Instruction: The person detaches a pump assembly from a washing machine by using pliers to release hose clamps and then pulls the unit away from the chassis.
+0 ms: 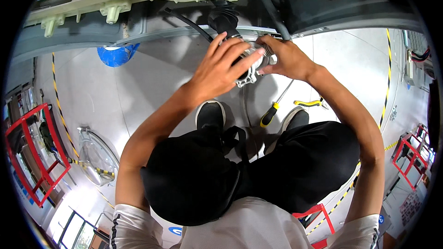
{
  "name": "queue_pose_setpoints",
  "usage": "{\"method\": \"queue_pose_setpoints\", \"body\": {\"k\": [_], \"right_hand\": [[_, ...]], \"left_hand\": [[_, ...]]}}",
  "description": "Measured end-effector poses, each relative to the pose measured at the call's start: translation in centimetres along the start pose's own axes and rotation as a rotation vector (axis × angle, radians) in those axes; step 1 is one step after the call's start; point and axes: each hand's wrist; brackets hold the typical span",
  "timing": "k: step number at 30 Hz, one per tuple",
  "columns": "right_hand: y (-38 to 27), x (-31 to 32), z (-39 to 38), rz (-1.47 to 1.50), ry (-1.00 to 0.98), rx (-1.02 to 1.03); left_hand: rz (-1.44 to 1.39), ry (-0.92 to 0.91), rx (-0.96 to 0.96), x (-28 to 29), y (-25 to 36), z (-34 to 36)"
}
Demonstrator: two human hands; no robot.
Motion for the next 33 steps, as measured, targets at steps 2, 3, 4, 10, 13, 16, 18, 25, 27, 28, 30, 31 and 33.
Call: {"method": "queue_pose_setpoints", "body": {"k": [2, 3, 4, 10, 13, 16, 18, 25, 27, 28, 30, 31, 33], "right_hand": [[0.9, -0.2, 0.4, -0.020, 0.011, 0.039], [0.8, -0.3, 0.6, -0.028, 0.015, 0.058], [0.5, -0.2, 0.5, -0.042, 0.042, 0.088], [1.0, -0.9, 0.0, -0.128, 0.128, 0.167], [1.4, -1.2, -0.1, -0.234, 0.138, 0.158], [1.6, -2.0, 0.0, -0.304, 0.129, 0.158], [1.7, -2.3, 0.1, -0.327, 0.112, 0.169], [2.9, -4.1, -0.1, -0.320, 0.192, 0.228], [3.1, -4.4, -0.1, -0.309, 0.218, 0.221], [3.1, -4.4, 0.0, -0.310, 0.210, 0.206], [3.3, -4.7, -0.1, -0.302, 0.197, 0.190], [3.6, -5.0, -0.2, -0.295, 0.196, 0.192], [3.6, -5.0, -0.1, -0.269, 0.192, 0.185]], "left_hand": [[0.062, 0.001, -0.014, -1.4, 0.4, -0.5], [0.065, -0.009, 0.004, -1.9, 0.5, -1.0], [0.068, -0.018, 0.022, -2.4, 0.4, -1.5], [-0.038, 0.013, 0.121, -1.5, 1.3, -3.4], [-0.207, 0.210, 0.299, -1.5, 1.1, -5.1], [-0.465, 0.332, 0.715, -2.4, 0.8, -6.2], [-0.691, 0.437, 0.881, -3.3, 0.3, -5.9], [-1.211, 0.292, 1.246, -3.8, -0.3, -3.3], [-1.125, 0.305, 1.184, -4.5, -0.6, -3.6], [-1.083, 0.310, 1.153, -4.8, -0.8, -3.8], [-1.071, 0.309, 1.140, -4.9, -0.9, -3.9], [-1.064, 0.310, 1.133, -4.9, -1.0, -4.0], [-1.025, 0.308, 1.142, -4.8, -1.2, -4.0]]}}
Point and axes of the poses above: each hand's wrist, its own z-axis towards the middle knuckle, its own x-axis out of the back of the hand, y = z × x, and after that the axes turned 7 degrees about -z, right-handed
